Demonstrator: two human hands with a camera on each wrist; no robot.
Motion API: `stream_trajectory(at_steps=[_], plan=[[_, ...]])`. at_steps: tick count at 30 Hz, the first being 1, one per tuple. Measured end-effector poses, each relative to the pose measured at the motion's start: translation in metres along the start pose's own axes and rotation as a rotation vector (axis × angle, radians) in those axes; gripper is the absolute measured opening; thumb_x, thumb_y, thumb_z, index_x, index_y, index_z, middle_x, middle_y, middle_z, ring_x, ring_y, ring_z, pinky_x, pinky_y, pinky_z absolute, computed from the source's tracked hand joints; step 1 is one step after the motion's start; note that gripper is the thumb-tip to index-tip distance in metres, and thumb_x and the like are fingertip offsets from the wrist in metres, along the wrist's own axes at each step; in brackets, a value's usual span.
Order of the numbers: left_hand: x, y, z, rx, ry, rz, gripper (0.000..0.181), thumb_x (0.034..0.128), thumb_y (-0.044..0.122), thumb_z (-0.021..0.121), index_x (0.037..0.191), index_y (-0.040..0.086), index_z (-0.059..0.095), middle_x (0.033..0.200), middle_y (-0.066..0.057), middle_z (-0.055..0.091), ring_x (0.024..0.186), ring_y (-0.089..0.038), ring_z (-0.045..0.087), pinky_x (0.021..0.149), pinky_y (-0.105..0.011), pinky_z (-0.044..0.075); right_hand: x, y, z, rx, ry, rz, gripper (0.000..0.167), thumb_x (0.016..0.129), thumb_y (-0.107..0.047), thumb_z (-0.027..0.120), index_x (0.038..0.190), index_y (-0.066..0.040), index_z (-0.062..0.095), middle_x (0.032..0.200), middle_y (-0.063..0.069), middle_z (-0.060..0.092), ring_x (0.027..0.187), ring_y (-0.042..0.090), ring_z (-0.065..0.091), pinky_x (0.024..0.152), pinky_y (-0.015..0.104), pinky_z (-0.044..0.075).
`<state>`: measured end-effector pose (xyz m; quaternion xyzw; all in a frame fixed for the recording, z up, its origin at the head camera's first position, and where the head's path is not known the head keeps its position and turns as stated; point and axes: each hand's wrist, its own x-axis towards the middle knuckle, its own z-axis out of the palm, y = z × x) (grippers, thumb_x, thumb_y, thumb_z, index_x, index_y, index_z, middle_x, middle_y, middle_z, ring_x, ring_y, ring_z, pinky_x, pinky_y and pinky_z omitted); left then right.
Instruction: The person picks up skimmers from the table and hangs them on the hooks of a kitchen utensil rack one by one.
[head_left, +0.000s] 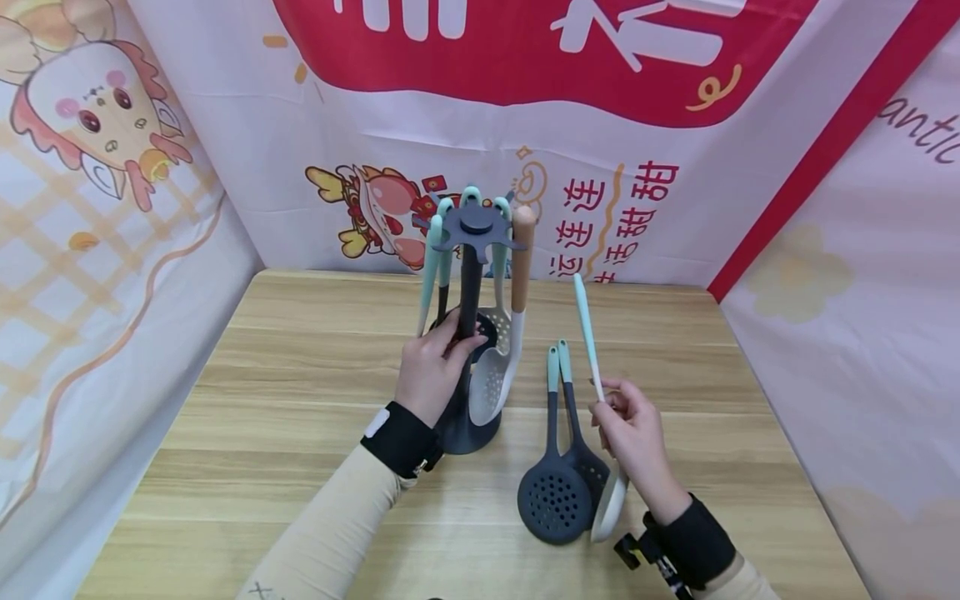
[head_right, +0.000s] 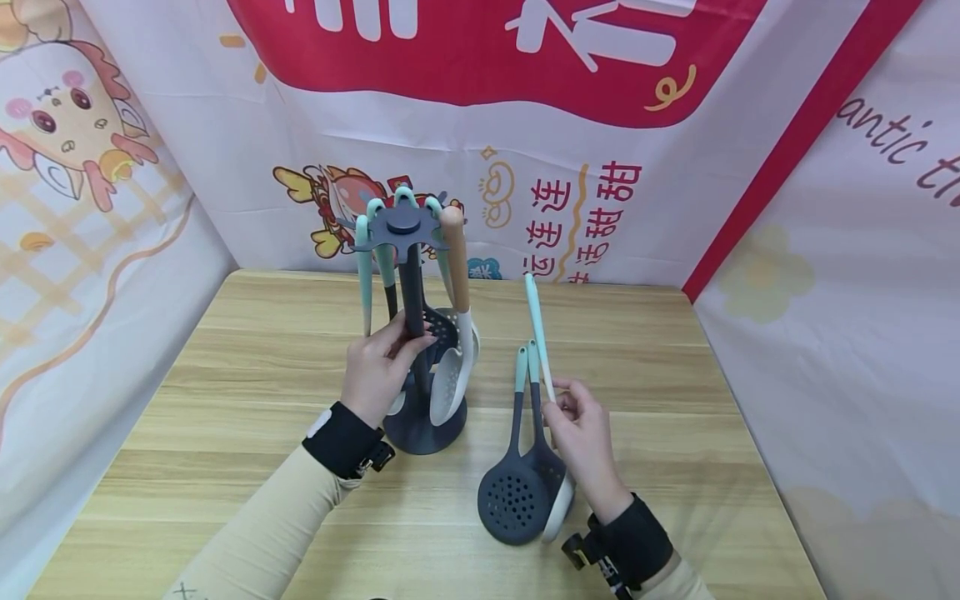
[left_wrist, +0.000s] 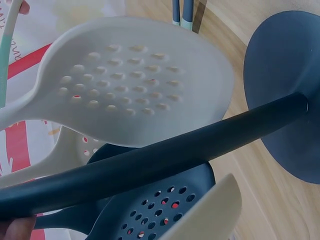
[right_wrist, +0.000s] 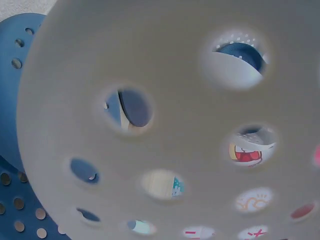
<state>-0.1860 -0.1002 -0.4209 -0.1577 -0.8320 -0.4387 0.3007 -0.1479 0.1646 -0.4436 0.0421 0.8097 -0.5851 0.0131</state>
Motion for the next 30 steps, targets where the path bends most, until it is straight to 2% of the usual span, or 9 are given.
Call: stream_trajectory(at_steps=[6,12,18,23,30], plan=[[-0.001,-0.002,0.001,0.022,-0.007,0.021,0.022,0.0924,0.011,0.069,0.112,0.001,0.067,0.095,-0.012,0.075,0.088,-0.025,0.075,0.076,-0.036,0.062,-0.002,-0.002,0.0,0.016,-0.002,0.0,0.029,0.094,0.0,0.056,0.123,-0.002,0.059,0.069,0.001,0.063,0.044,0.01,0.049,0.039,0.022,0.043],[-0.003,0.0,0.001,0.003,-0.071,0.001,0.023,0.0995,0.008,0.058,0.12,-0.003,0.061,0.107,-0.016,0.071,0.103,-0.03,0.07,0.091,-0.044,0.058,-0.003,-0.005,0.001,0.015,-0.003,0.014,0.029,0.094,0.0,0.056,0.123,-0.003,0.061,0.069,0.001,0.064,0.045,0.011,0.05,0.04,0.024,0.044],[-0.005,-0.002,0.001,-0.023,-0.133,-0.016,0.031,0.1017,0.002,0.05,0.132,-0.004,0.053,0.123,-0.017,0.067,0.117,-0.031,0.064,0.102,-0.045,0.052,-0.005,-0.007,0.001,0.012,-0.004,0.002,0.029,0.094,-0.001,0.058,0.122,-0.003,0.062,0.068,-0.001,0.064,0.046,0.012,0.051,0.04,0.026,0.047],[-0.003,-0.002,-0.001,-0.04,-0.163,-0.016,0.028,0.1003,-0.001,0.051,0.128,-0.004,0.054,0.115,-0.017,0.069,0.107,-0.029,0.069,0.097,-0.043,0.055,-0.008,-0.008,0.002,0.042,-0.017,-0.044,0.028,0.094,0.001,0.058,0.121,-0.002,0.062,0.066,-0.003,0.063,0.045,0.011,0.051,0.039,0.027,0.047],[-0.002,-0.005,-0.002,-0.026,-0.128,-0.012,0.024,0.0987,0.005,0.058,0.122,-0.001,0.059,0.105,-0.016,0.072,0.104,-0.03,0.071,0.093,-0.044,0.057,-0.011,-0.012,0.003,0.072,-0.034,-0.091,0.028,0.095,0.0,0.056,0.122,-0.003,0.063,0.067,-0.003,0.064,0.045,0.012,0.053,0.04,0.029,0.048]])
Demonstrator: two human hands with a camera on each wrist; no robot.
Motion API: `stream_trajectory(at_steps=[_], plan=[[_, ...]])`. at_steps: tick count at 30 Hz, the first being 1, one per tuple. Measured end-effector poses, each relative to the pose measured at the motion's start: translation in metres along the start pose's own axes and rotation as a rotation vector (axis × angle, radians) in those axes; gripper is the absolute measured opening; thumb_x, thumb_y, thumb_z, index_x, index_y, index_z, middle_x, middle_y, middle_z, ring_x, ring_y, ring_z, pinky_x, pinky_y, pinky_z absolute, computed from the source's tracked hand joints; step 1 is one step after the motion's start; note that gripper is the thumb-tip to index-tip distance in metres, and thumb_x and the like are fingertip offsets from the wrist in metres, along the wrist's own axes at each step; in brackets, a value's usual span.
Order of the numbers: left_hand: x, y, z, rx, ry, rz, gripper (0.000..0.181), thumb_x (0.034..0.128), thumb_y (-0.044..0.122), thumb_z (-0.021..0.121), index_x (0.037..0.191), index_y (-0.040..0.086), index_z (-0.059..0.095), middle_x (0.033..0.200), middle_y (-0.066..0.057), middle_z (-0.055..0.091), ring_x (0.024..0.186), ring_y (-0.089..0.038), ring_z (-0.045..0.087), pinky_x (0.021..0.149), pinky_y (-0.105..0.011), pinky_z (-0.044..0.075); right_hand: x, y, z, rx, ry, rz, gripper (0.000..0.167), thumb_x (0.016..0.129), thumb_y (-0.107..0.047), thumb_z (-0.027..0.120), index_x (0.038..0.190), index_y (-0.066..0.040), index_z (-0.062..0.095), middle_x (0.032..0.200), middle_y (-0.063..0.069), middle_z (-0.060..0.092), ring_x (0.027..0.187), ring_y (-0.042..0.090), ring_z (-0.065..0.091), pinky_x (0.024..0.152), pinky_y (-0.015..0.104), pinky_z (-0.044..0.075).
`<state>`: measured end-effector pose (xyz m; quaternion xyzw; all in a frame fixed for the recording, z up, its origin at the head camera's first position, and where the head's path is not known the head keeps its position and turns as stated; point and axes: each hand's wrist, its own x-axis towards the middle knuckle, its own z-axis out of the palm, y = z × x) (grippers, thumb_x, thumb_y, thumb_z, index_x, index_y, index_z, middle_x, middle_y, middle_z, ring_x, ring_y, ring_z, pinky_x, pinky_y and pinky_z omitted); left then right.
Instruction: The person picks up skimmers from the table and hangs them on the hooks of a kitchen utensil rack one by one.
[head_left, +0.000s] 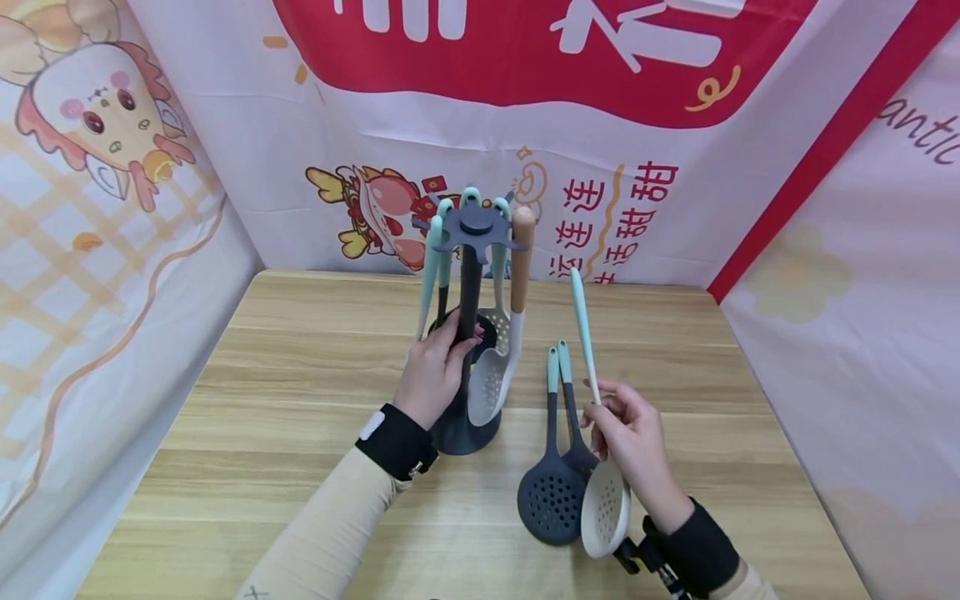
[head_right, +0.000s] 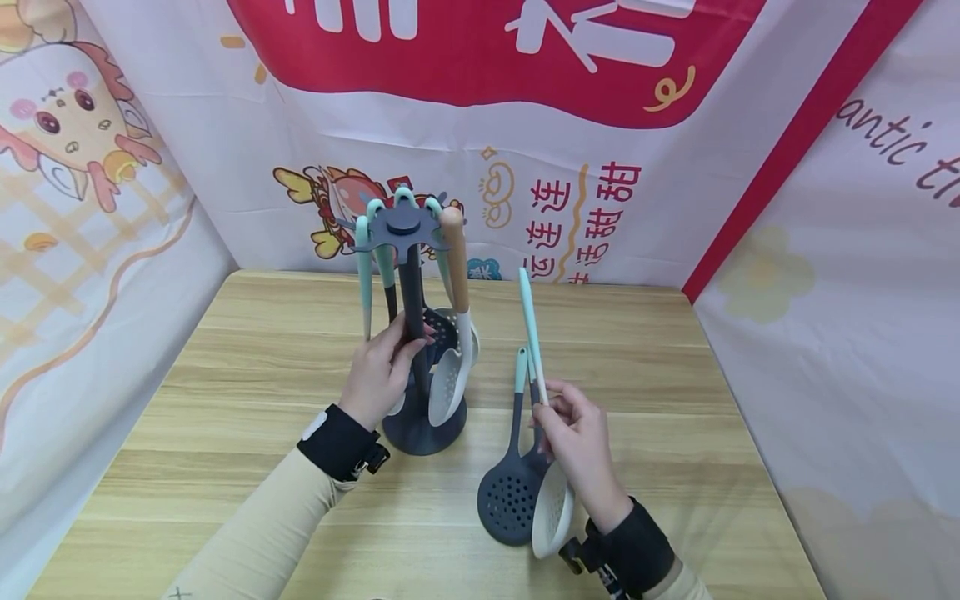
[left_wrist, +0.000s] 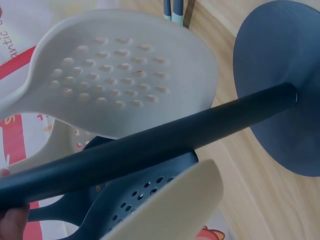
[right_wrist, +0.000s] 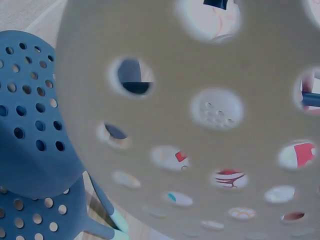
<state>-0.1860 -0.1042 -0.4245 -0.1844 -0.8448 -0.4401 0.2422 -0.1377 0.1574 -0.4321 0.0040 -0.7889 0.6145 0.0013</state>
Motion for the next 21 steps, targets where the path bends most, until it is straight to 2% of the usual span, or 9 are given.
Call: stream_trajectory(at_steps=[8,21], plan=[[-0.001,-0.005,0.004,0.025,0.064,0.035,0.027,0.0965,0.008,0.063,0.122,-0.001,0.061,0.102,-0.014,0.074,0.101,-0.029,0.072,0.09,-0.044,0.058,-0.002,-0.004,0.003,0.017,0.004,-0.048,0.028,0.095,0.004,0.055,0.122,0.0,0.063,0.066,-0.005,0.065,0.044,0.012,0.053,0.038,0.028,0.047],[-0.001,-0.002,0.008,0.015,0.111,0.012,0.024,0.0969,0.013,0.062,0.117,0.001,0.063,0.101,-0.014,0.074,0.102,-0.029,0.072,0.092,-0.044,0.058,-0.006,-0.012,0.002,0.034,0.001,-0.093,0.029,0.094,0.004,0.057,0.123,0.001,0.062,0.067,-0.003,0.066,0.043,0.014,0.053,0.038,0.029,0.048]])
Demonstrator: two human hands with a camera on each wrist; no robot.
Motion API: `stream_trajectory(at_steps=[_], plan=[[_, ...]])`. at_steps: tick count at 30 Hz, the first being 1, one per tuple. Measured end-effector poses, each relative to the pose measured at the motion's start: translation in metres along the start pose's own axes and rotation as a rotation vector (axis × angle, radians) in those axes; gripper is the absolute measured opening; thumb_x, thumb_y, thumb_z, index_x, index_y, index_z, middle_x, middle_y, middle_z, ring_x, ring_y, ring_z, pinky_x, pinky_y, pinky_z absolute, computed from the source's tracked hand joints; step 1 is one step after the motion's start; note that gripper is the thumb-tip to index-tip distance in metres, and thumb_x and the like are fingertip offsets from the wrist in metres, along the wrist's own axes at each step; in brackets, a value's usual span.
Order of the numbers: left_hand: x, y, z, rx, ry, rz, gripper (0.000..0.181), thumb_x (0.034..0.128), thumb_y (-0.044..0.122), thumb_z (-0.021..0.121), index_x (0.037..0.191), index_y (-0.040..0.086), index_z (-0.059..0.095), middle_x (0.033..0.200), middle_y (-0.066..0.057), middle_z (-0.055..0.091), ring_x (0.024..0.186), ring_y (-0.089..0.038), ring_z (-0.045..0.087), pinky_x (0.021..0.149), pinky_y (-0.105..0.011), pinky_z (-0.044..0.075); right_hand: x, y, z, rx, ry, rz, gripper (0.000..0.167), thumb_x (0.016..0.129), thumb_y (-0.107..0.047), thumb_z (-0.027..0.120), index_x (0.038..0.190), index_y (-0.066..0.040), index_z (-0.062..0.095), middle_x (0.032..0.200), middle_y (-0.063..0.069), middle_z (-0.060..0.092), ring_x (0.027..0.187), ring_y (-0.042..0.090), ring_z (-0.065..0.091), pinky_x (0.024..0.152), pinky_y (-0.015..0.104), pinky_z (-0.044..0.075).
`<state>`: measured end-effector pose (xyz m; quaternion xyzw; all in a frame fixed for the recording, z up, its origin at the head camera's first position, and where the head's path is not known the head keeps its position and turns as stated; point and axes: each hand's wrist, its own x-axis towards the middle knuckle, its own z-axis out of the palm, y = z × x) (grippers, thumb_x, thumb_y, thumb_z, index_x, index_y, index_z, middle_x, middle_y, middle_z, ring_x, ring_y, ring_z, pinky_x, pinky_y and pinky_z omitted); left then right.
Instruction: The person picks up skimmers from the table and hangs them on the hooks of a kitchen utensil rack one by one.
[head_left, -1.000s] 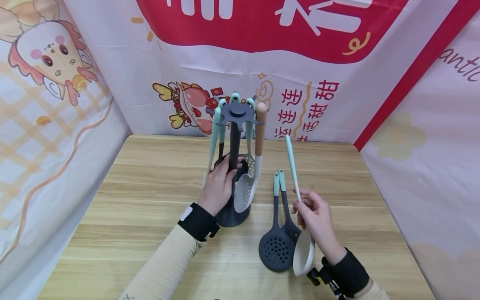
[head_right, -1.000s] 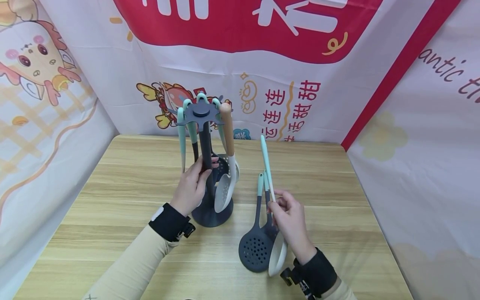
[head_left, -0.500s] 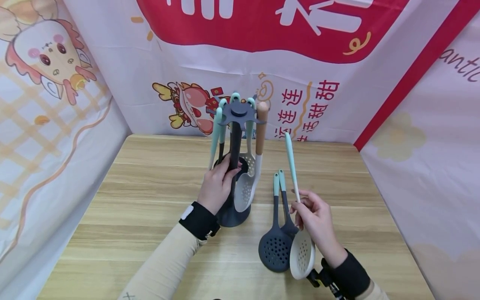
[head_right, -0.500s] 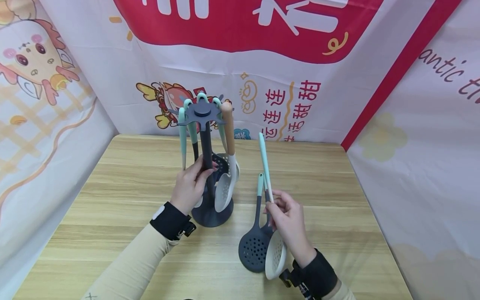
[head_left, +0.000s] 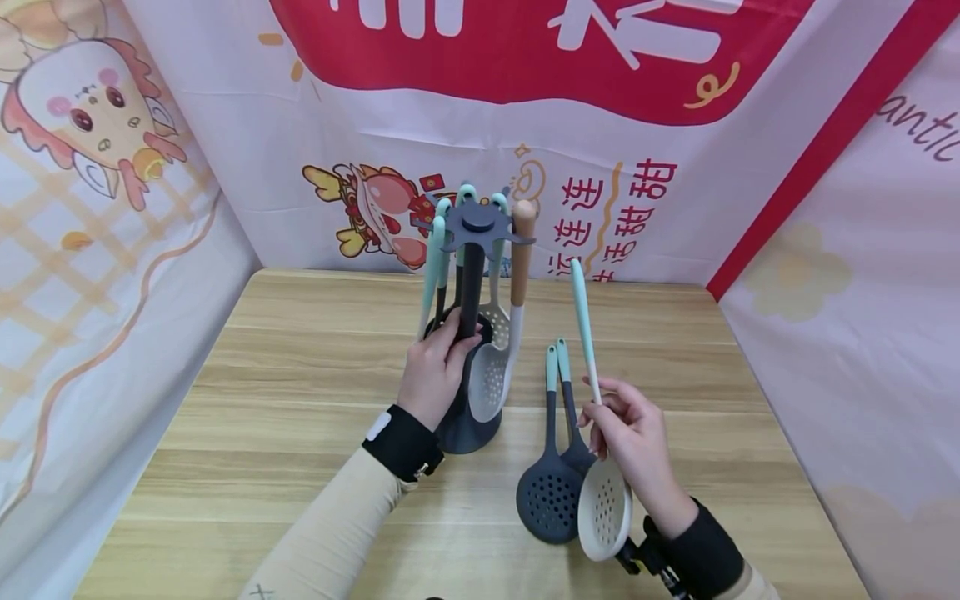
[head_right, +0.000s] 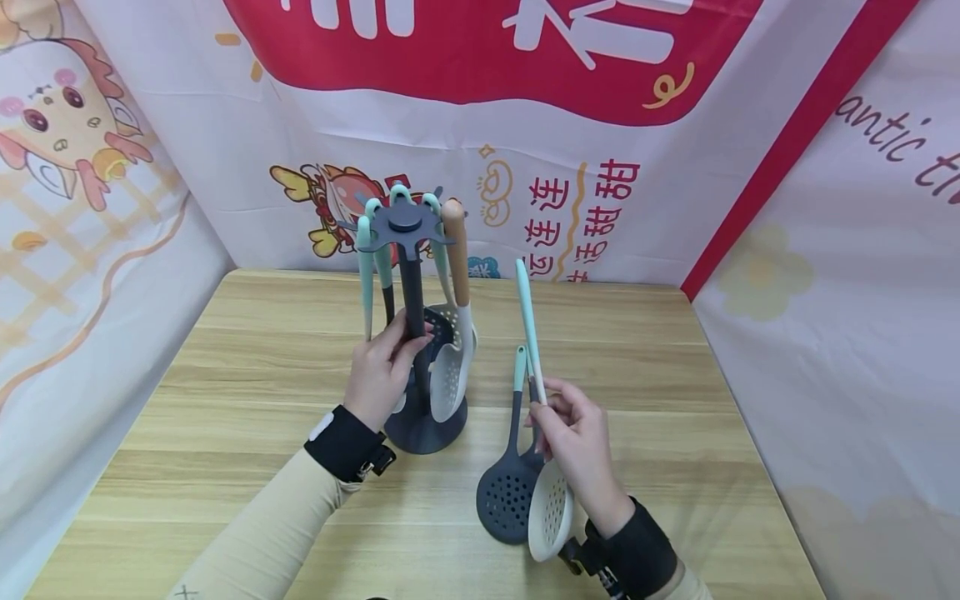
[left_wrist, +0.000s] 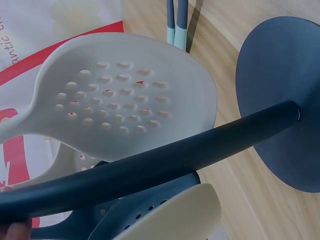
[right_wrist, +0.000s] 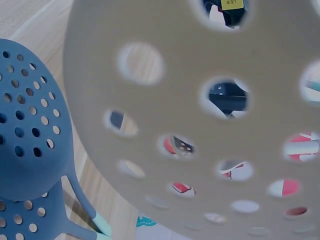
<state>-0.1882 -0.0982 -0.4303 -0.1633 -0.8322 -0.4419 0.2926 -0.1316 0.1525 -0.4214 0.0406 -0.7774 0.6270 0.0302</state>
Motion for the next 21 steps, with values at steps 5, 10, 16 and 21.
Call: stream_trajectory(at_steps=[5,10,16,21], plan=[[0.001,0.001,0.0,-0.009,0.011,-0.006,0.023,0.0962,0.013,0.064,0.117,0.002,0.064,0.101,-0.014,0.075,0.103,-0.029,0.072,0.091,-0.045,0.058,-0.001,-0.004,0.0,0.01,-0.005,-0.019,0.028,0.094,0.004,0.057,0.122,0.002,0.062,0.067,-0.003,0.066,0.044,0.014,0.054,0.038,0.028,0.048],[0.001,0.001,-0.001,-0.003,0.014,-0.024,0.025,0.0948,0.015,0.066,0.117,0.003,0.065,0.101,-0.012,0.075,0.103,-0.028,0.072,0.091,-0.044,0.058,-0.003,-0.01,0.0,0.032,-0.011,-0.048,0.027,0.095,0.004,0.057,0.122,0.003,0.061,0.068,-0.003,0.066,0.044,0.014,0.054,0.038,0.028,0.048],[0.0,0.001,-0.001,0.005,0.031,-0.017,0.028,0.0925,0.013,0.068,0.118,0.002,0.066,0.1,-0.012,0.076,0.099,-0.028,0.073,0.086,-0.041,0.06,-0.004,-0.015,0.0,0.048,-0.009,-0.106,0.027,0.094,0.006,0.057,0.119,-0.001,0.063,0.067,-0.002,0.066,0.043,0.013,0.053,0.037,0.027,0.046],[-0.001,0.001,0.0,0.015,0.039,-0.003,0.029,0.0927,0.011,0.068,0.119,0.001,0.066,0.099,-0.013,0.076,0.098,-0.029,0.073,0.084,-0.041,0.06,-0.004,-0.019,0.0,0.064,-0.017,-0.152,0.028,0.094,0.007,0.057,0.119,-0.003,0.064,0.068,-0.002,0.067,0.043,0.012,0.053,0.037,0.027,0.045]])
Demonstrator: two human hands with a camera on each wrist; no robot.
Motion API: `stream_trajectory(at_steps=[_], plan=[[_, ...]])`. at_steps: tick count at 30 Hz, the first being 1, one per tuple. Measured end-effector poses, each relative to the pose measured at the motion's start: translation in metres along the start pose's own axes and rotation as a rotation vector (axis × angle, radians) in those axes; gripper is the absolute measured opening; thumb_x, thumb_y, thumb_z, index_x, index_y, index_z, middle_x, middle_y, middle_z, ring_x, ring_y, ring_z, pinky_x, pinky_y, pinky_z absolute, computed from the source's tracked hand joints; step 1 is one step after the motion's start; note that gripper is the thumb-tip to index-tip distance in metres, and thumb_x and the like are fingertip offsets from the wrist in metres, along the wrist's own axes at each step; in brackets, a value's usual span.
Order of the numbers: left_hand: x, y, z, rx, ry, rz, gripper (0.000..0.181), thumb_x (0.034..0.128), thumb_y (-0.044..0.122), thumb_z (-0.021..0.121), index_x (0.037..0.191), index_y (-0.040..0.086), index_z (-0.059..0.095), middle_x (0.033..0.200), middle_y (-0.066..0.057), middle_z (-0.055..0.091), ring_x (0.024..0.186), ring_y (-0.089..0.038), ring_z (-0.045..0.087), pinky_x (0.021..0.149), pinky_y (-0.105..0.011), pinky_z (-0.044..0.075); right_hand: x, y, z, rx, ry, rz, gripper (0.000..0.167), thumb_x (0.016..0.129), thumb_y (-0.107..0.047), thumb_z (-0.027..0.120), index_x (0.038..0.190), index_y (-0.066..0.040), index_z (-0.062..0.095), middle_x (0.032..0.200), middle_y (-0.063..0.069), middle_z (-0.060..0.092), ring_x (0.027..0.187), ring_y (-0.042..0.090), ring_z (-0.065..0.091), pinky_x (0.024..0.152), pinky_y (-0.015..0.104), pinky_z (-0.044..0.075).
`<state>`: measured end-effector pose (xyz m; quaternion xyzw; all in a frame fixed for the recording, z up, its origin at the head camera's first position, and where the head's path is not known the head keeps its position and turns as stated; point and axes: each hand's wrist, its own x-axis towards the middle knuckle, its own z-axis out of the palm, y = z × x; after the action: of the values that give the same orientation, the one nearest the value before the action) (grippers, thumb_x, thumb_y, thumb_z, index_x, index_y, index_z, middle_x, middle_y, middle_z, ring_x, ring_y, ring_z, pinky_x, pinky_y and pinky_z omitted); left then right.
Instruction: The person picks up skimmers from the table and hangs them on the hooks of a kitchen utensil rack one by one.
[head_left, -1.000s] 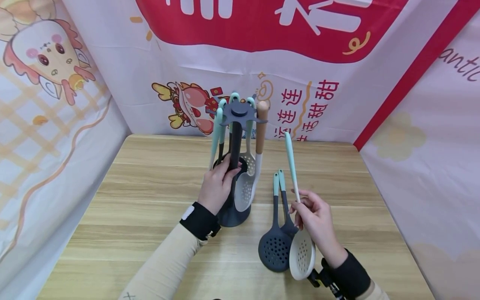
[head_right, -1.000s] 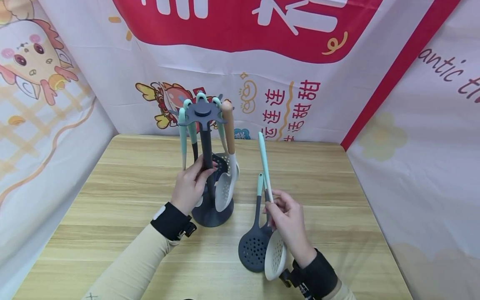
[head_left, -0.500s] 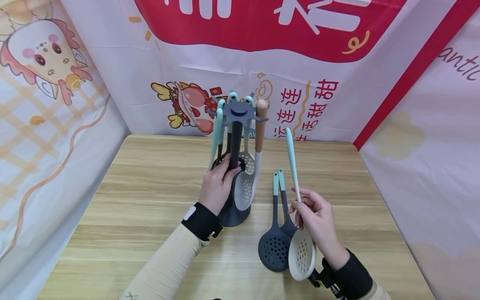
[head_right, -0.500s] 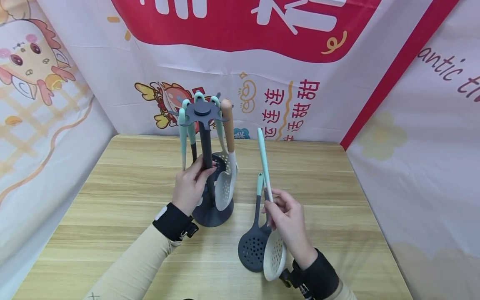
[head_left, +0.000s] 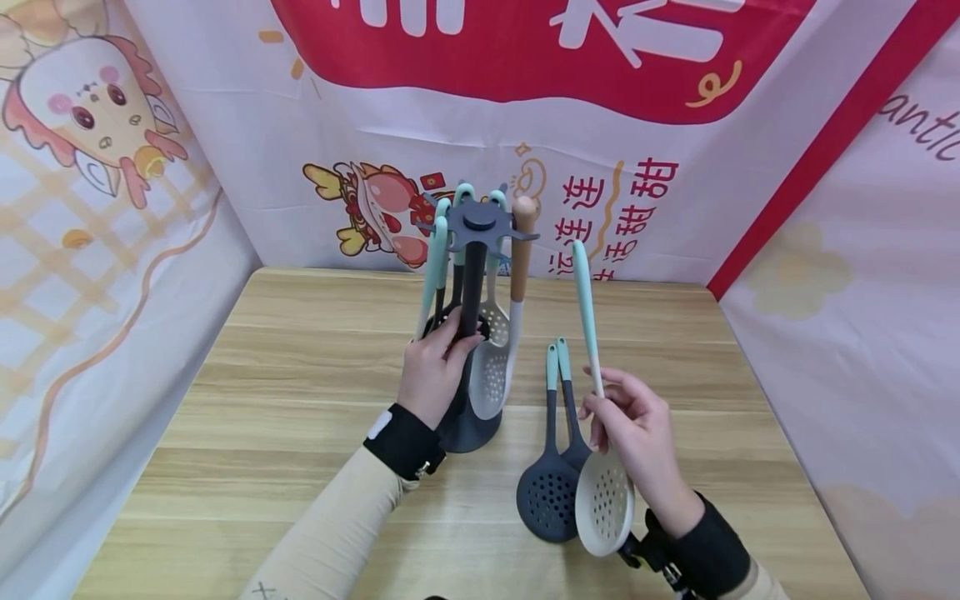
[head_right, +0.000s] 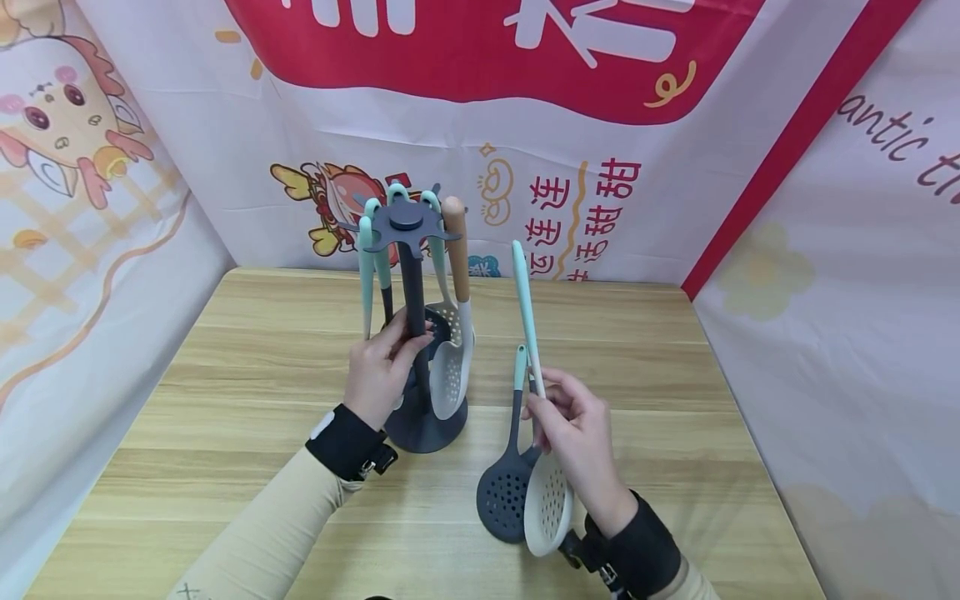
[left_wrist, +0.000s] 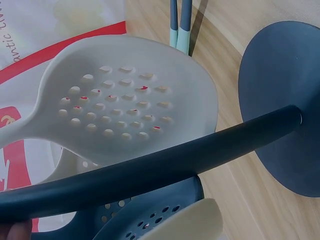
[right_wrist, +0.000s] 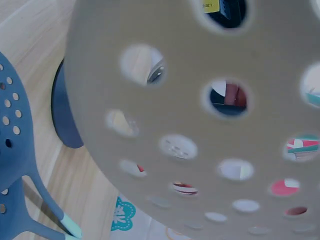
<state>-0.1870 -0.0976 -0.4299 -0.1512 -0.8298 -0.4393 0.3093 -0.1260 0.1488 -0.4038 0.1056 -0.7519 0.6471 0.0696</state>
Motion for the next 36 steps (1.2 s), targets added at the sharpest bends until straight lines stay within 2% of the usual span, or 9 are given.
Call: stream_trajectory(at_steps=[6,12,15,24,36], plan=[[-0.003,0.001,0.004,0.051,0.002,0.026,0.029,0.0968,0.01,0.063,0.123,-0.003,0.061,0.104,-0.015,0.074,0.104,-0.031,0.071,0.092,-0.045,0.057,-0.001,-0.004,0.001,0.022,-0.024,-0.029,0.027,0.095,0.006,0.056,0.118,-0.005,0.065,0.07,-0.002,0.069,0.045,0.013,0.054,0.039,0.027,0.048],[-0.005,0.002,0.004,0.054,-0.067,-0.01,0.033,0.0999,0.002,0.054,0.131,-0.006,0.052,0.118,-0.022,0.067,0.114,-0.036,0.065,0.1,-0.048,0.052,-0.001,-0.006,0.002,0.049,-0.049,-0.073,0.029,0.095,0.007,0.056,0.117,-0.008,0.066,0.072,-0.001,0.07,0.045,0.013,0.055,0.039,0.027,0.048],[-0.005,0.002,0.004,0.046,-0.085,-0.022,0.034,0.1001,0.002,0.053,0.133,-0.005,0.05,0.119,-0.022,0.067,0.115,-0.036,0.065,0.101,-0.048,0.052,-0.002,-0.007,0.003,0.059,-0.055,-0.091,0.031,0.094,0.008,0.055,0.118,-0.008,0.066,0.072,-0.001,0.071,0.045,0.013,0.055,0.039,0.027,0.048],[-0.006,-0.001,0.004,-0.009,-0.015,-0.019,0.029,0.0989,0.01,0.059,0.126,0.002,0.06,0.105,-0.014,0.074,0.108,-0.03,0.07,0.096,-0.046,0.055,-0.002,-0.011,0.004,0.068,-0.065,-0.125,0.033,0.094,0.009,0.056,0.12,-0.007,0.067,0.075,-0.001,0.073,0.046,0.012,0.057,0.039,0.026,0.048],[-0.005,0.0,0.003,-0.003,0.005,-0.02,0.031,0.0947,0.011,0.065,0.124,0.002,0.062,0.103,-0.012,0.075,0.107,-0.03,0.07,0.094,-0.045,0.056,-0.001,-0.016,0.005,0.1,-0.06,-0.178,0.036,0.092,0.012,0.056,0.119,-0.009,0.068,0.074,0.0,0.073,0.046,0.011,0.057,0.038,0.024,0.047]])
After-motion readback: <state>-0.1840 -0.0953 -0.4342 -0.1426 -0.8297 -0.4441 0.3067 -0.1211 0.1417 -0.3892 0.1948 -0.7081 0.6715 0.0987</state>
